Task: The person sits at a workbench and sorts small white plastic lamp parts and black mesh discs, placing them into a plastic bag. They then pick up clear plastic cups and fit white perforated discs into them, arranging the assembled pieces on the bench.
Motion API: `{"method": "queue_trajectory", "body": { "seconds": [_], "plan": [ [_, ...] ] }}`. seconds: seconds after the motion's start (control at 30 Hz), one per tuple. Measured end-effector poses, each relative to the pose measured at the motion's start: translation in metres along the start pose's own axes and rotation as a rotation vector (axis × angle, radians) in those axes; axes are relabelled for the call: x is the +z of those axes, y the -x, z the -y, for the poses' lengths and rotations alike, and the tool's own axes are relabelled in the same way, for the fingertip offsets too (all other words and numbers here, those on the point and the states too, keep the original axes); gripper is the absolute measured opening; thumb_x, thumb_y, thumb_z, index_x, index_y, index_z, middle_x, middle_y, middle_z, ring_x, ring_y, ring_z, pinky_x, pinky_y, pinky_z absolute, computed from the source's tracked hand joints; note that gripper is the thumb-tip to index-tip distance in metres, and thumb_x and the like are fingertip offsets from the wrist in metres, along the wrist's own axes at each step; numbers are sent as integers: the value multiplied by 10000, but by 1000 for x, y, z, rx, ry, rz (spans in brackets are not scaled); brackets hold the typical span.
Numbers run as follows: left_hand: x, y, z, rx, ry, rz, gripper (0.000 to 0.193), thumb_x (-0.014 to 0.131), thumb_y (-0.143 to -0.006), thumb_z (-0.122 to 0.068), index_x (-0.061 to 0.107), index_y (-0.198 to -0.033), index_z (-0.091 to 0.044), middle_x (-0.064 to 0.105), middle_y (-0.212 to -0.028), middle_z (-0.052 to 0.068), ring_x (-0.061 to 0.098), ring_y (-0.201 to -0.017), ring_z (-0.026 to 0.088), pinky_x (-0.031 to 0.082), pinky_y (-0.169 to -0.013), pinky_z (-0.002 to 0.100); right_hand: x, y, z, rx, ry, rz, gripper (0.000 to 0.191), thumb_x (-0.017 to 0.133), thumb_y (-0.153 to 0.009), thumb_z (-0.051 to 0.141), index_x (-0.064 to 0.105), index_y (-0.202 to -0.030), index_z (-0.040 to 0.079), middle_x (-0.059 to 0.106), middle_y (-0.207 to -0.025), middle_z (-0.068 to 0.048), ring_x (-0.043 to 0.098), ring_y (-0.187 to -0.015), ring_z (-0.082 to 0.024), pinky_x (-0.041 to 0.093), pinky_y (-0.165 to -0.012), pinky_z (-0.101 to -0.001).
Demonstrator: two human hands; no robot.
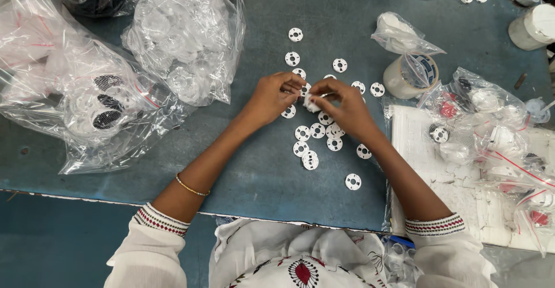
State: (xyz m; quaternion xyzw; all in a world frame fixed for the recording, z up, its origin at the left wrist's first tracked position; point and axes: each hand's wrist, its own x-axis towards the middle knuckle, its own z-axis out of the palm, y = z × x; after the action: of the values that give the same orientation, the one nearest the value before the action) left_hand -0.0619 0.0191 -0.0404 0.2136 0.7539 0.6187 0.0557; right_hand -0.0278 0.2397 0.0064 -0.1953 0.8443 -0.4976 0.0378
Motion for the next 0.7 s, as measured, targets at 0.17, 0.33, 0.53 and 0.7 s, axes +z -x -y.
{"method": "queue_trajectory", "body": {
  "seconds": [0.17,0.33,0.53,0.7],
  "plan": [
    [-1,2,-4,40,-34,45,313,742,-864,5,690,-1173,6,731,-1109,114,755,-1004,182,645,-872,283,-8,-4,-3,98,11,-76,171,648,-993,60,709,-1142,3,759,-1058,-63,715,-908,-120,588,-760,-257],
    [13,8,-9,174,-115,3,472,790,-817,-22,635,-1261,20,722,-1132,145,742,-1003,209,631,-772,293,-8,-5,-4,112,-102,-10,170,623,-1016,69,724,-1140,14,754,-1080,-60,719,-930,-112,620,-762,-268],
    [24,9,-10,102,-122,-52,497,774,-839,-46,606,-1303,14,759,-951,122,761,-812,184,611,-722,296,-8,-2,13,-73,45,52,276,672,-967,38,666,-1242,17,677,-1244,-100,696,-1098,-191,619,-916,-312],
    [23,8,-7,42,-56,-99,330,740,-892,-57,669,-1209,-1,767,-866,113,773,-770,163,635,-716,285,8,0,25,-198,248,-3,505,770,-828,1,601,-1304,10,552,-1339,-164,657,-1159,-289,614,-923,-347]
  ]
}}
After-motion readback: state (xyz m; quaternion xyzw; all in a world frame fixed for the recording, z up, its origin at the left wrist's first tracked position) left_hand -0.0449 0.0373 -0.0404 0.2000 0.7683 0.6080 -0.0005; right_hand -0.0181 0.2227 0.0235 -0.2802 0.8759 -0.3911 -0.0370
